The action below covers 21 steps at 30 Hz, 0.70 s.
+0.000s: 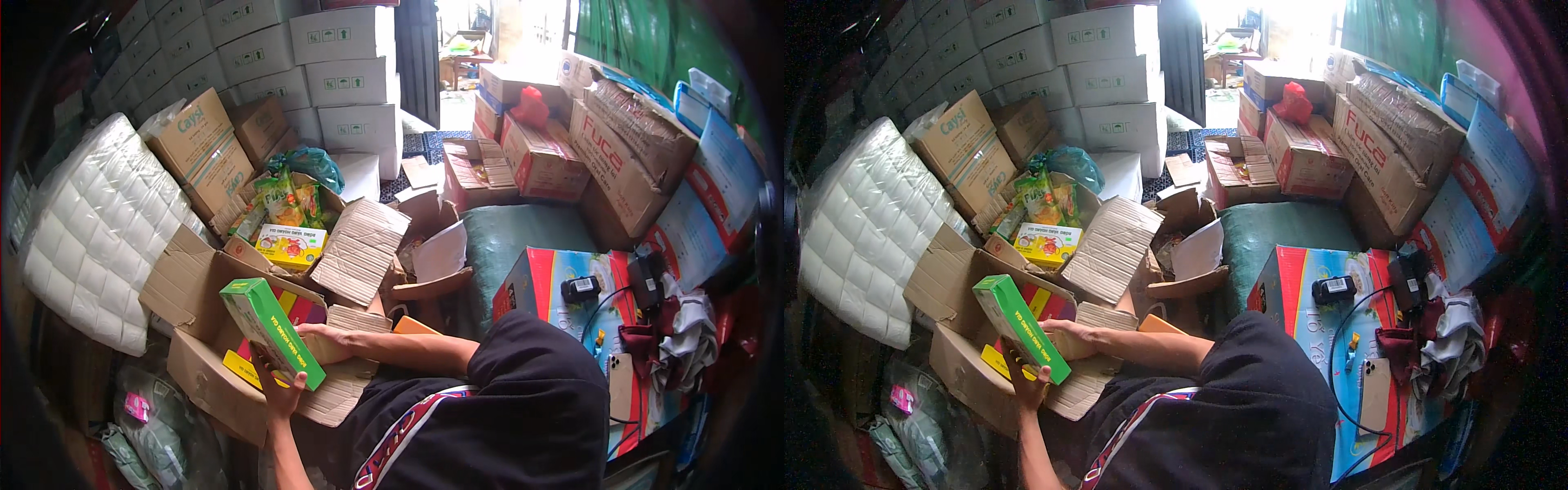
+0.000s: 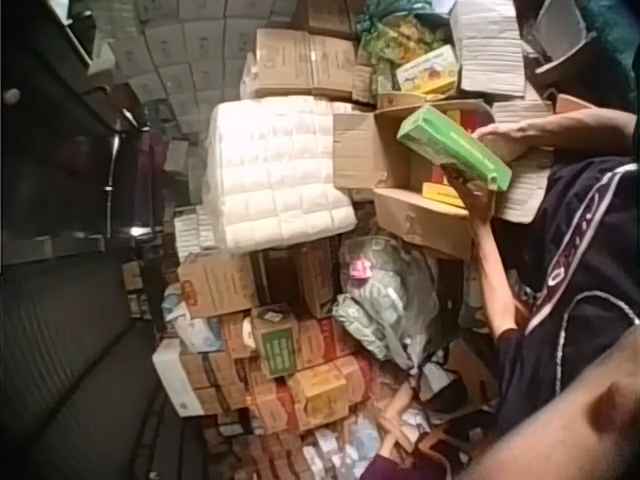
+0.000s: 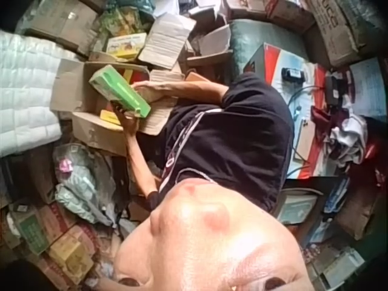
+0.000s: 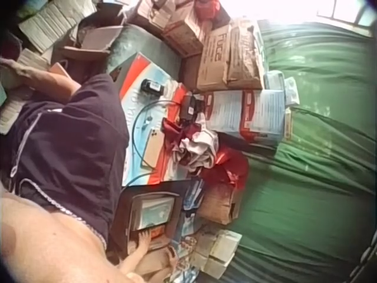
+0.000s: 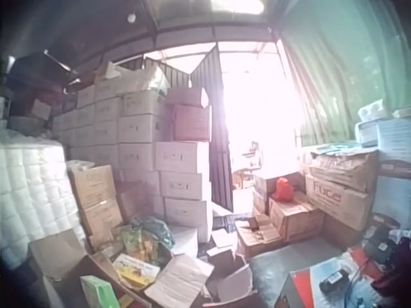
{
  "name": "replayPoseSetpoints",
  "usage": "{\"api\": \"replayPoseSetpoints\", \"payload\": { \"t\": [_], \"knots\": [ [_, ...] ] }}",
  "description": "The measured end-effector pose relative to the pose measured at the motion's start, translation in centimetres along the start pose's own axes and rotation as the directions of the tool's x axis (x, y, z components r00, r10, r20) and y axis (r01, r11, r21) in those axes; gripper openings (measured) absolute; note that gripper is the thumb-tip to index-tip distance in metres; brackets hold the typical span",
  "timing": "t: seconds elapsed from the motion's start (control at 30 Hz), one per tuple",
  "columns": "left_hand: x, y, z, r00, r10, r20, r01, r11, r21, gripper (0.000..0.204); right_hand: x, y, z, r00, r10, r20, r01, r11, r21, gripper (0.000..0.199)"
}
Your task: Packing various boxed products into a larger cardboard shipping box.
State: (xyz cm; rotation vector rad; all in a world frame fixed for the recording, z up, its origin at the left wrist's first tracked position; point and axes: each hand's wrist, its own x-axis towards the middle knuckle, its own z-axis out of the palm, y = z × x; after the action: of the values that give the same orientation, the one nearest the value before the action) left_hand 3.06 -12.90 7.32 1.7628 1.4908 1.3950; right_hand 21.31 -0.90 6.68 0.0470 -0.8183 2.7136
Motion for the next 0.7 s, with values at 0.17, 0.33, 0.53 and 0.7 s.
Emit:
{"api": "replayPoseSetpoints", "payload": {
  "t": [0.17, 0.33, 0.53, 0.7],
  "knots": [
    [0.0, 0.1, -0.1, 1.000, 0.010, 0.026, -0.010, 1.000, 0.019, 0.132, 0.1, 0.3, -0.6, 1.000, 0.007, -0.017, -0.007, 1.000, -0.018, 0.075],
    [-0.1, 0.1, -0.5, 1.000, 0.004, 0.023, -0.004, 1.000, 0.016, 0.133, -0.3, 0.2, 0.4, 0.998, 0.006, -0.057, -0.010, 0.997, -0.077, 0.078],
    [0.4, -0.1, -2.0, 0.993, 0.115, 0.021, -0.117, 0.980, 0.159, 0.131, 0.1, 0.2, -1.4, 0.998, -0.005, -0.056, -0.002, 0.993, -0.115, 0.071],
    [0.3, -0.4, -2.9, 0.986, 0.164, 0.004, -0.154, 0.914, 0.376, 0.127, 0.0, 0.1, -1.0, 0.998, 0.036, -0.051, -0.038, 0.999, -0.036, 0.072]
  ]
}}
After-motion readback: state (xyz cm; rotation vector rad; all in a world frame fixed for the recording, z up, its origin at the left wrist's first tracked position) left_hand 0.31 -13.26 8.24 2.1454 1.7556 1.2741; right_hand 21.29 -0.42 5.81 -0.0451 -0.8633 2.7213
